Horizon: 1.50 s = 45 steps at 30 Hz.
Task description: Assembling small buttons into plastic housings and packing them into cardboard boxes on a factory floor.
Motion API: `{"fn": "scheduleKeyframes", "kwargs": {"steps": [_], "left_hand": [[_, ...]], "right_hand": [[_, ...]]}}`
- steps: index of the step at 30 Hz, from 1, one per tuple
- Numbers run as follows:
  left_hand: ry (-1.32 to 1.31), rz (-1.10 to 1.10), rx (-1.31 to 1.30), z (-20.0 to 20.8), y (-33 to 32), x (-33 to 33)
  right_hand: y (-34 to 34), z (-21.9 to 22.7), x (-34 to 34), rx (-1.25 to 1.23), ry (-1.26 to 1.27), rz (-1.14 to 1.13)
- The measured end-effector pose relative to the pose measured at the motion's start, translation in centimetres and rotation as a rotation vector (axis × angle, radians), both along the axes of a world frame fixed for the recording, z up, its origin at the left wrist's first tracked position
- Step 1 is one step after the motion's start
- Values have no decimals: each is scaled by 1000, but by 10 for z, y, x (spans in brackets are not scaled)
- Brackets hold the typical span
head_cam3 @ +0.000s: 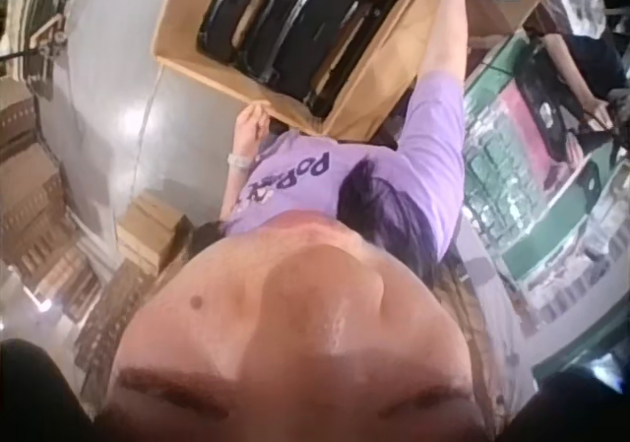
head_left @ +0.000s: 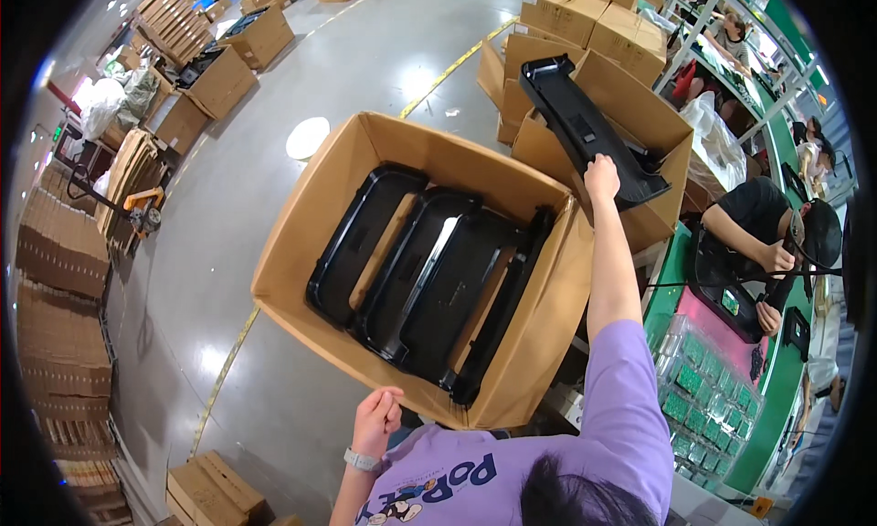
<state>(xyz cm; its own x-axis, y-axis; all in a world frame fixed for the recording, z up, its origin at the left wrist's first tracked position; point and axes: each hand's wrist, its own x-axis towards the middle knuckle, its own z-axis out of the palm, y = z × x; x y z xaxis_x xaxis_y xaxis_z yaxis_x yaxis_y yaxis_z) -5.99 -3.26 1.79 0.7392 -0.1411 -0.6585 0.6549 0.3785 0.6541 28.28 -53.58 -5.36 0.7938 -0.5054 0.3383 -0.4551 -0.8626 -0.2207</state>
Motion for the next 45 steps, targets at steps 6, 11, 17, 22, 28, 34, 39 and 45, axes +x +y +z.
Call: {"fn": "scheduleKeyframes", "kwargs": {"steps": [6,11,17,22,28,34,39,45], "left_hand": [[-108,-56,98,-4,6,45],[-263,-280,436,-46,38,130],[-303,-815,1890,-151,113,242],[-298,-1037,1978,-211,171,314],[-219,-930,1674,-278,229,344],[-440,-1193,1322,-302,163,338],[-626,-1345,1535,-241,95,322],[-552,-1400,1577,-288,88,316]], "right_hand": [[37,29,-15,-191,-64,127],[97,31,-97,49,-383,419],[222,43,-261,480,-131,455],[272,64,-392,721,-31,137],[333,62,-471,782,-27,-166],[370,49,-482,987,-128,-312],[390,75,-469,791,56,-97],[414,74,-501,758,-3,-231]]}}
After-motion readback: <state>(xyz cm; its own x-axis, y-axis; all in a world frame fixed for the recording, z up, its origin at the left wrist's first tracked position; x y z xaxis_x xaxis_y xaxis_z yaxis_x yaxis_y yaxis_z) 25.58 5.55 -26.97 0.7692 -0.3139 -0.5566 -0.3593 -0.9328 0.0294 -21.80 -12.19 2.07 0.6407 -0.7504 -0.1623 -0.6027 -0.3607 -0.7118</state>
